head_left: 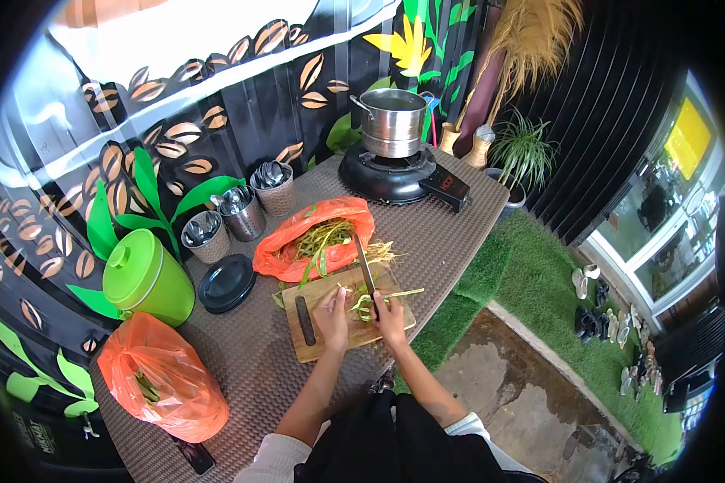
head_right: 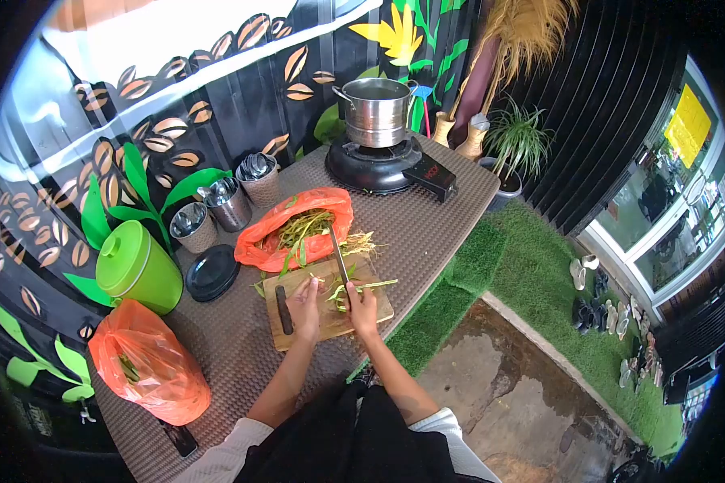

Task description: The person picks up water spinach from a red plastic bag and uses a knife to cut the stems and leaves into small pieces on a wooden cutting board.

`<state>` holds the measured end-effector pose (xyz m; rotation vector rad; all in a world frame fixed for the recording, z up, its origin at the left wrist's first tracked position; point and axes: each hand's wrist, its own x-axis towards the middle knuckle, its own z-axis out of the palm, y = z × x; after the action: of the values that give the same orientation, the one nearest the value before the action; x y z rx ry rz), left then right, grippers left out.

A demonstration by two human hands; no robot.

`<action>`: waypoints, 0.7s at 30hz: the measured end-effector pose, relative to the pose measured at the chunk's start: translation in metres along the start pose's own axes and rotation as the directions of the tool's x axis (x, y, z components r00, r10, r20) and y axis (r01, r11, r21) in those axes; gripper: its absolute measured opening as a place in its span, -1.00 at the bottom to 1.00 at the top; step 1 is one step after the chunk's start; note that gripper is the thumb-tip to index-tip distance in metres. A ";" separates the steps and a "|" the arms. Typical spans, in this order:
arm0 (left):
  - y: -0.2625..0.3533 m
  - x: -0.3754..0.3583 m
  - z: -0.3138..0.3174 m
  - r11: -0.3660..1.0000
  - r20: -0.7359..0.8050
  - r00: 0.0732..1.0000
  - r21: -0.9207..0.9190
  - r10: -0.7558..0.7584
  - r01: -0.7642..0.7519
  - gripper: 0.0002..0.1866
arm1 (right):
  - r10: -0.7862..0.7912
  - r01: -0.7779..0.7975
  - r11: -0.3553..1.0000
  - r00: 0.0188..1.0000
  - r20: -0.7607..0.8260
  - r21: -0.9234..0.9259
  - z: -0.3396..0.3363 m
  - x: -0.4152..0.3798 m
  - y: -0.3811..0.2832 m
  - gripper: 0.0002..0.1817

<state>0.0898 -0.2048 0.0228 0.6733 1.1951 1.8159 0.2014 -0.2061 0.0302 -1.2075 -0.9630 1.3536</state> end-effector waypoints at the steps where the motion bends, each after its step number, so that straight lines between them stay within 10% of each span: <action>1: 0.002 0.001 -0.001 0.999 0.014 1.000 -0.033 -0.020 0.021 -0.74 | 0.115 -0.116 0.993 0.992 0.044 0.035 -0.006 0.003 0.002 -0.71; 7: -0.006 -0.001 -0.001 0.969 0.090 0.983 -0.179 -0.159 0.173 -0.75 | 0.464 -0.514 0.853 0.827 0.318 0.091 -0.020 -0.002 0.003 -0.65; 15: -0.004 -0.008 0.002 0.881 0.225 0.929 -0.314 -0.293 0.354 -0.81 | 0.008 -0.020 0.997 0.986 0.165 0.070 -0.020 -0.019 -0.021 -0.66; 21: 0.005 -0.013 0.010 0.824 0.295 0.886 -0.347 -0.358 0.448 -0.85 | -0.029 0.014 0.998 0.972 0.233 0.065 -0.022 -0.027 -0.029 -0.61</action>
<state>0.1025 -0.2125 0.0311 0.3298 0.7093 1.5106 0.2275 -0.2305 0.0590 -1.0023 -1.0866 1.5219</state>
